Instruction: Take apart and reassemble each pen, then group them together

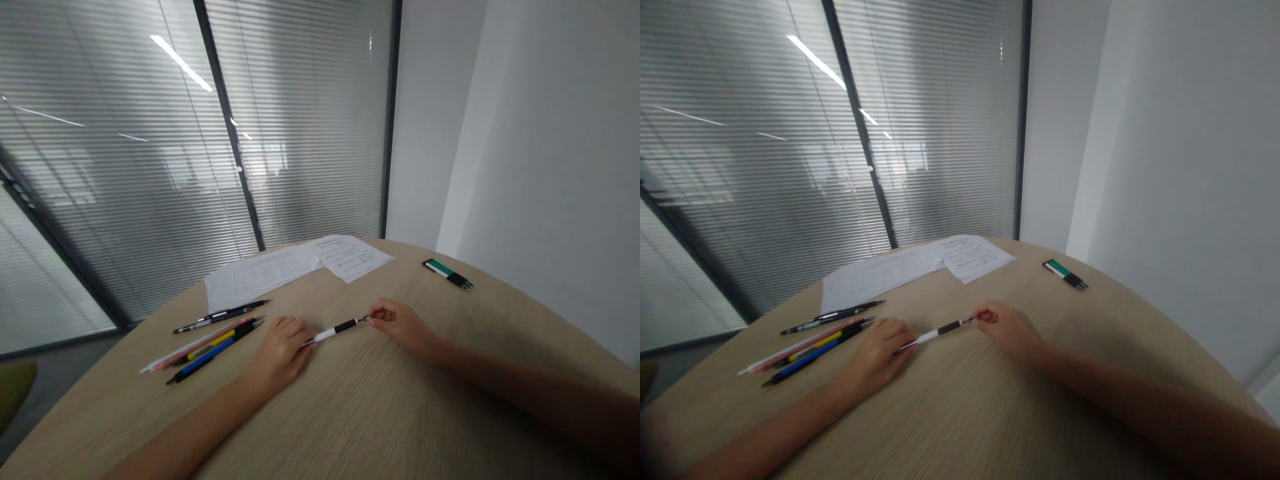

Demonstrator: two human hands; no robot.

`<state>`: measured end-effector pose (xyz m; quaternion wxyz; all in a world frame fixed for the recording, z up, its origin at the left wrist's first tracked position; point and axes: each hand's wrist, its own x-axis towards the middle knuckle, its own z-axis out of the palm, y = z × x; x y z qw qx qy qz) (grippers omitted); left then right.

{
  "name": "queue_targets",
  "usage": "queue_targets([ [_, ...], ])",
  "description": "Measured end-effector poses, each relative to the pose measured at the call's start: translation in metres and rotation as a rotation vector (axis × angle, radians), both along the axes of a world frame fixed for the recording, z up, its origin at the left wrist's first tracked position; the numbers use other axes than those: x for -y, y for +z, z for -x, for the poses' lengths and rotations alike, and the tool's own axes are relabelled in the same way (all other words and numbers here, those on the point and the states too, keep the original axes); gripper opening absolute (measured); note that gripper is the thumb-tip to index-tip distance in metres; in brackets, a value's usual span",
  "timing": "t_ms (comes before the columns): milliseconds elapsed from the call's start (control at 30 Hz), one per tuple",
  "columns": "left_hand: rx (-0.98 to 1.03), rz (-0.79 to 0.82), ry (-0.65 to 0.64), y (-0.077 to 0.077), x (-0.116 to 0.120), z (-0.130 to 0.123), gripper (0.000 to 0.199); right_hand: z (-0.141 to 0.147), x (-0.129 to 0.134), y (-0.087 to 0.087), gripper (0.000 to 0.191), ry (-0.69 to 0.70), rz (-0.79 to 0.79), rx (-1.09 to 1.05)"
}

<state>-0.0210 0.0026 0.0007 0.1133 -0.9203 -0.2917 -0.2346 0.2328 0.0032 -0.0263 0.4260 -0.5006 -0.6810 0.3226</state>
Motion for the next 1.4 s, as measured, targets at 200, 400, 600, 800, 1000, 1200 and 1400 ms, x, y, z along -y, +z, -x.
queue_targets([
  [200,-0.008,-0.014,0.017,-0.0003,0.0007,0.0008,0.019,-0.0033,-0.004,-0.0059,0.011,-0.008,-0.013,0.04],
  [400,-0.011,0.0,-0.027,-0.0008,0.0009,0.0011,0.018,-0.0027,-0.0028,-0.0057,0.01,0.033,-0.03,0.033],
  [600,-0.008,0.009,-0.048,-0.0014,0.001,0.0014,0.016,-0.0021,-0.0041,-0.005,0.011,0.036,0.034,-0.018],
  [800,-0.001,0.004,-0.026,-0.0003,0.0007,0.0007,0.017,-0.0007,-0.0023,-0.001,0.01,0.048,0.096,-0.068],
  [1000,0.001,0.008,-0.052,-0.0019,0.0009,0.0005,0.017,-0.0027,-0.0049,-0.0068,0.011,0.103,0.057,-0.009],
  [1200,-0.01,0.004,-0.083,-0.0027,0.0018,0.0012,0.017,-0.0011,-0.0009,-0.0033,0.012,0.121,0.035,-0.029],
  [1400,-0.015,0.005,-0.117,-0.0026,0.0019,0.0012,0.018,-0.0003,0.0029,0.0011,0.013,0.108,0.028,0.008],
])
